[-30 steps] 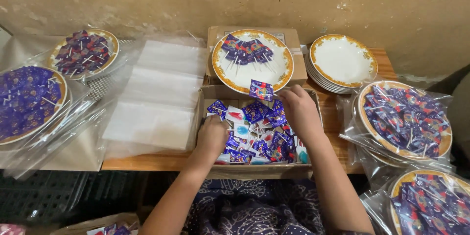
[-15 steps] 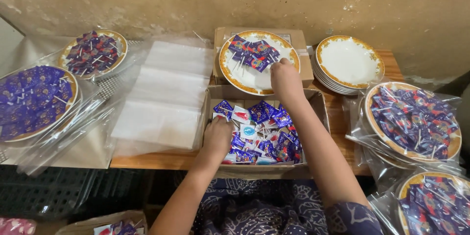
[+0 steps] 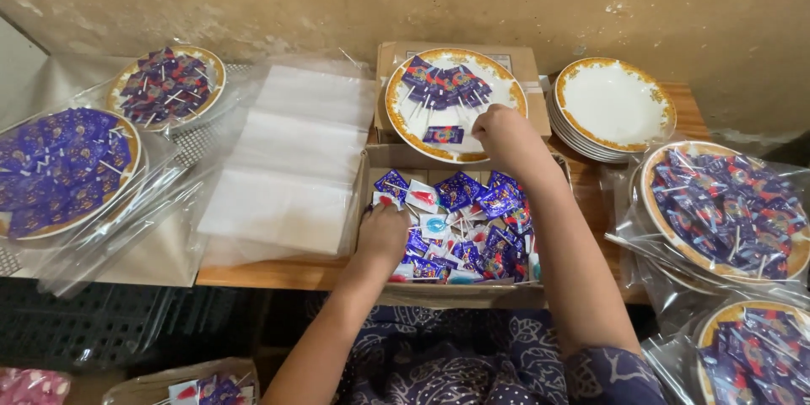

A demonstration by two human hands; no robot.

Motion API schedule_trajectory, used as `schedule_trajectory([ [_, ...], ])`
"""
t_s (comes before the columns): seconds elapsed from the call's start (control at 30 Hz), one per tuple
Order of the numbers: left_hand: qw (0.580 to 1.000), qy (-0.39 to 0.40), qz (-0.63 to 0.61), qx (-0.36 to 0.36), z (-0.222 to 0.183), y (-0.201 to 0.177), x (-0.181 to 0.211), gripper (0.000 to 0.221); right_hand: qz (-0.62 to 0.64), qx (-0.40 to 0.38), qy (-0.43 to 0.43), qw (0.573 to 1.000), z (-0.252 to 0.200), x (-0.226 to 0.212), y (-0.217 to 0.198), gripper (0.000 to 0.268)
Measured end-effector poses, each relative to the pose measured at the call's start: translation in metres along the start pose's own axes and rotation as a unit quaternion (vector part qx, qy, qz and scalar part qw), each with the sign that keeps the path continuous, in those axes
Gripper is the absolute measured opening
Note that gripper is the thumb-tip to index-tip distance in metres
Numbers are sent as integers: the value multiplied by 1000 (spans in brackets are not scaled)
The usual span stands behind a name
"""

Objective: Arranging small food packets onto decorative plates and organizing the plates in a workspace.

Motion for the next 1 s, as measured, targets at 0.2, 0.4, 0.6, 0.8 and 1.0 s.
schedule_trajectory([
  [0.2,1000,2,-24,-3,0,6,1,6,-31,111,39,993,12,48,31,10],
  [0.4,999,0,-35,12,-4,-15,6,11,-110,192,57,974,47,81,61,13],
  [0.6,997,23,-53,50,-3,-12,2,5,-93,238,92,962,62,60,62,8],
  [0.8,993,38,-39,107,-10,-37,10,6,16,278,57,959,45,51,39,5],
  [1.0,988,36,-93,117,-17,-83,16,2,23,209,52,976,-39,50,-18,8],
])
Point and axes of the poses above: each hand's wrist, its own z-axis towards the middle knuckle, its own y-axis out of the palm, x = y × z, the point moved 7 cm from there along z, towards the middle knuckle, and after that the axes turned 15 degrees about -y, right-handed, at the moved point
